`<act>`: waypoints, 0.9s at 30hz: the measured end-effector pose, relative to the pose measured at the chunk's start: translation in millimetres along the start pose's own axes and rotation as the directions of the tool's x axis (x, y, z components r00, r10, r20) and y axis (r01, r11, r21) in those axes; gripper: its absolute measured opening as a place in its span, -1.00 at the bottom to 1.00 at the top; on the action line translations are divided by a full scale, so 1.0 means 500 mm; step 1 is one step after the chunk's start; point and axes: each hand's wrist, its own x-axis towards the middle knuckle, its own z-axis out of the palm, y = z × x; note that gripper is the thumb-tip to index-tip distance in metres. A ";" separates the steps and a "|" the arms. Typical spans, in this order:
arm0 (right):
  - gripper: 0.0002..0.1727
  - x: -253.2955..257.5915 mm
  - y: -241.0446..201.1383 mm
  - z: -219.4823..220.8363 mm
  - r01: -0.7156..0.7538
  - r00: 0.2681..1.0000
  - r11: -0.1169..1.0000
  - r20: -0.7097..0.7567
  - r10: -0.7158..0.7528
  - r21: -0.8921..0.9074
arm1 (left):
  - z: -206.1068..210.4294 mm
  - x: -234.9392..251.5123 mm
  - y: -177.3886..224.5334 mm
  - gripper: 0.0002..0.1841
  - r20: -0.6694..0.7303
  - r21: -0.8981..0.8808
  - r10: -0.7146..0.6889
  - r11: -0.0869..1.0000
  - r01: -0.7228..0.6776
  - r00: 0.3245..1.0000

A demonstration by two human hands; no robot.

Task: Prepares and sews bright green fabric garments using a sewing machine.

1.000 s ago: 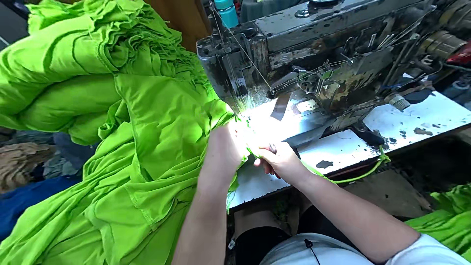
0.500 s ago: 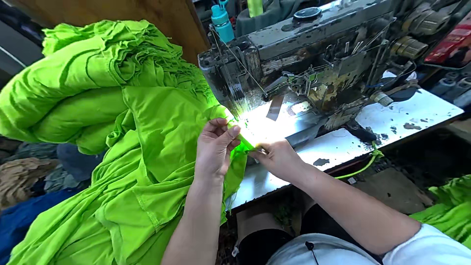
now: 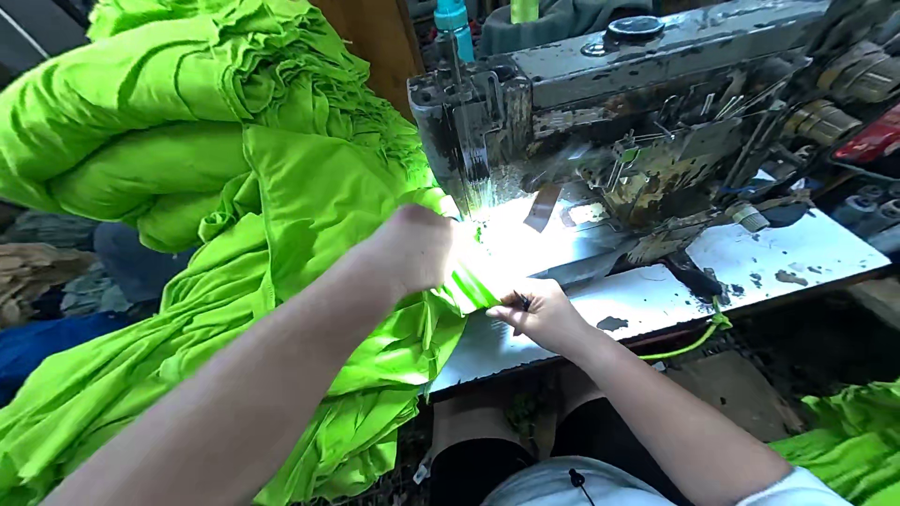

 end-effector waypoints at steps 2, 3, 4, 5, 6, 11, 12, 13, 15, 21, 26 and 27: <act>-0.78 0.014 -0.009 -0.004 -0.015 1.000 1.000 0.007 0.015 -0.004 | -0.068 0.006 0.029 -0.93 0.150 0.060 -0.093 0.995 0.085 0.984; -0.78 0.017 -0.011 -0.005 -0.023 1.000 1.000 0.017 0.023 -0.004 | -0.090 0.006 0.042 -0.91 0.199 0.085 -0.116 0.991 0.101 0.973; -0.78 0.018 -0.010 -0.005 -0.024 0.999 1.000 0.022 0.024 0.000 | -0.106 0.003 0.054 -0.86 0.224 0.082 -0.123 0.991 0.107 0.967; -0.79 0.018 -0.007 -0.005 -0.013 1.000 1.000 0.021 0.013 0.000 | -0.119 -0.002 0.065 -0.80 0.249 0.056 -0.117 0.993 0.106 0.961; -0.79 0.016 -0.003 -0.005 0.008 1.000 1.000 0.016 -0.008 -0.008 | -0.129 -0.007 0.073 -0.76 0.270 0.013 -0.090 0.996 0.089 0.959; -0.83 0.002 0.011 0.004 0.124 0.992 0.992 -0.017 -0.125 -0.005 | -0.117 -0.027 0.082 -0.74 0.266 -0.127 0.083 0.991 -0.051 0.960; -0.83 -0.001 0.011 0.007 0.129 0.991 0.992 -0.021 -0.129 -0.005 | -0.111 -0.025 0.082 -0.74 0.270 -0.101 0.078 0.994 -0.052 0.960; -0.82 -0.004 0.010 0.008 0.123 0.992 0.992 -0.019 -0.123 -0.006 | -0.106 -0.023 0.085 -0.74 0.278 -0.077 0.066 0.996 -0.047 0.958; -0.82 -0.011 0.010 0.010 0.118 0.993 0.993 -0.006 -0.118 0.002 | -0.100 -0.023 0.098 -0.76 0.302 -0.073 0.078 0.996 -0.058 0.950; -0.84 -0.024 0.016 0.013 0.156 0.988 0.987 0.008 -0.156 0.025 | -0.081 -0.036 0.109 -0.75 0.283 -0.155 0.186 0.977 -0.147 0.941; -0.82 -0.014 0.010 0.009 0.132 0.991 0.991 -0.011 -0.133 -0.015 | -0.081 -0.038 0.072 -0.76 0.175 -0.112 0.101 0.990 -0.083 0.979; -0.81 -0.012 0.008 0.007 0.124 0.992 0.992 -0.019 -0.124 -0.016 | -0.078 -0.039 0.066 -0.76 0.119 -0.097 0.103 0.991 -0.091 0.988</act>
